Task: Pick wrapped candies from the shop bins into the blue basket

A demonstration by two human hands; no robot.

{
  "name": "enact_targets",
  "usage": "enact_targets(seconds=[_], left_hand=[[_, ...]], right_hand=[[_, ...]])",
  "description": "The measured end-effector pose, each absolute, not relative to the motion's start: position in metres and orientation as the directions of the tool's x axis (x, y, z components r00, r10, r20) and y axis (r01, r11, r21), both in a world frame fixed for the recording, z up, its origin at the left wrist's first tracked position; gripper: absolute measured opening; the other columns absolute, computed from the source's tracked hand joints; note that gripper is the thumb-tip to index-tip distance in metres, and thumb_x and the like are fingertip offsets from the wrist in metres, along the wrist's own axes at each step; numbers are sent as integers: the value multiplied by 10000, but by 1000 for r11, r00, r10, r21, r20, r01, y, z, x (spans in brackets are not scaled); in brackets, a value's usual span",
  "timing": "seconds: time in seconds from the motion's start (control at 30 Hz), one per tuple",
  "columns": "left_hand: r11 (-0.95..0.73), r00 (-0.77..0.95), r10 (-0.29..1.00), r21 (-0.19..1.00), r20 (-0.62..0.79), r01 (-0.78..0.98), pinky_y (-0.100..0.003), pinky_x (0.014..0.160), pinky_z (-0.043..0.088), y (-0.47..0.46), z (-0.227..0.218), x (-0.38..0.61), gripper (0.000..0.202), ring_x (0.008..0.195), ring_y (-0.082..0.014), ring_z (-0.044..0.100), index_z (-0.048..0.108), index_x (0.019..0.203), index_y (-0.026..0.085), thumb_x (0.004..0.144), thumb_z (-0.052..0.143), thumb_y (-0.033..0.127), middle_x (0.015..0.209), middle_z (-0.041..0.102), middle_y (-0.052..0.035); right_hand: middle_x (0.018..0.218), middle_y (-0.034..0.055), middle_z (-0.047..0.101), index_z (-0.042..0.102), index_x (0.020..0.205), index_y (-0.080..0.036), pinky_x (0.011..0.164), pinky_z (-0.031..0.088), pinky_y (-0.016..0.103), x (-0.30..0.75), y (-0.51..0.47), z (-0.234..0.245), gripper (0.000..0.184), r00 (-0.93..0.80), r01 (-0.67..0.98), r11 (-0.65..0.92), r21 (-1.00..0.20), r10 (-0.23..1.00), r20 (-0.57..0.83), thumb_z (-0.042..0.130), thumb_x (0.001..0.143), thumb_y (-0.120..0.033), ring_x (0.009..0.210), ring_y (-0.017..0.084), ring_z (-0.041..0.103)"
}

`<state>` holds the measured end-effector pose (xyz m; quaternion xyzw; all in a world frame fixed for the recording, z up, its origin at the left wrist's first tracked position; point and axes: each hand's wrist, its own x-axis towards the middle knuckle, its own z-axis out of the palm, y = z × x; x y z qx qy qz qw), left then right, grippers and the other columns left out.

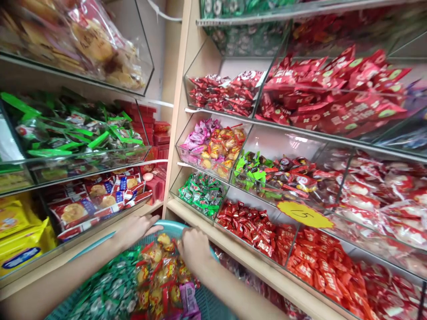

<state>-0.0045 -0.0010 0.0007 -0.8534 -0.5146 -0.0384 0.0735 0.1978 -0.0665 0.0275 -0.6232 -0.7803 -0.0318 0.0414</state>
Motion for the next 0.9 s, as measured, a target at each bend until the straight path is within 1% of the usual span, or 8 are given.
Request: enact_targets(seconds=[0.1,0.2,0.37,0.47,0.53,0.63,0.73,0.9], left_hand=[[-457,459,878,-49,137,888,-346,736,503,1,0,-5,593,861,-259,667,580,1113,198,881,186,576,914,687,-119],[-461,459,878,-18,136,887,-356,734,503,3,0,-3,608,870,-268,666,591,1097,200,878,173,584,937,682,-125],[-470,467,876,-6,119,883,-367,741,505,0,5,-1,604,878,-275,667,601,1078,200,881,172,577,957,682,-127],[-464,461,881,-2,107,886,-373,742,505,-2,8,-2,593,881,-277,665,599,1086,201,885,181,571,969,679,-131],[-450,447,888,2,111,893,-371,736,505,-3,9,-2,580,874,-276,666,600,1085,206,883,199,574,960,680,-128],[-447,444,888,-10,121,895,-363,734,507,-3,8,-2,582,870,-268,666,606,1073,210,881,197,576,946,683,-122],[-458,459,878,-39,135,888,-379,732,512,-2,6,-1,614,865,-282,667,593,1107,187,884,167,570,951,685,-139],[-459,464,877,-64,126,886,-413,714,518,-1,4,-2,634,856,-314,668,591,1117,168,883,157,567,928,688,-156]], right_hand=[[862,109,688,653,891,-154,629,446,287,200,-68,31,177,-260,966,259,17,959,111,503,803,-193,849,236,644],[820,80,687,647,838,-174,610,438,277,202,-68,53,148,-291,956,292,31,935,203,511,826,-231,816,221,636],[805,57,657,604,775,-183,668,412,271,210,-43,143,399,-400,908,403,117,748,530,344,945,-433,801,182,579],[889,83,646,599,881,-165,699,399,289,224,-11,203,346,-369,927,313,208,651,664,331,957,-370,856,200,544],[989,122,632,581,1011,-139,709,394,306,237,12,230,243,-358,932,208,298,671,649,375,931,-239,923,231,527],[1124,153,595,484,1228,-122,753,388,345,253,39,248,379,-403,874,154,461,760,510,434,853,-104,1023,279,497],[1176,147,590,394,1336,-147,813,374,382,257,54,249,511,-401,847,187,497,840,366,491,834,-138,1109,309,456],[1147,144,617,419,1336,-180,865,337,438,253,66,248,472,-359,853,195,485,892,274,470,869,-225,1155,329,425]])
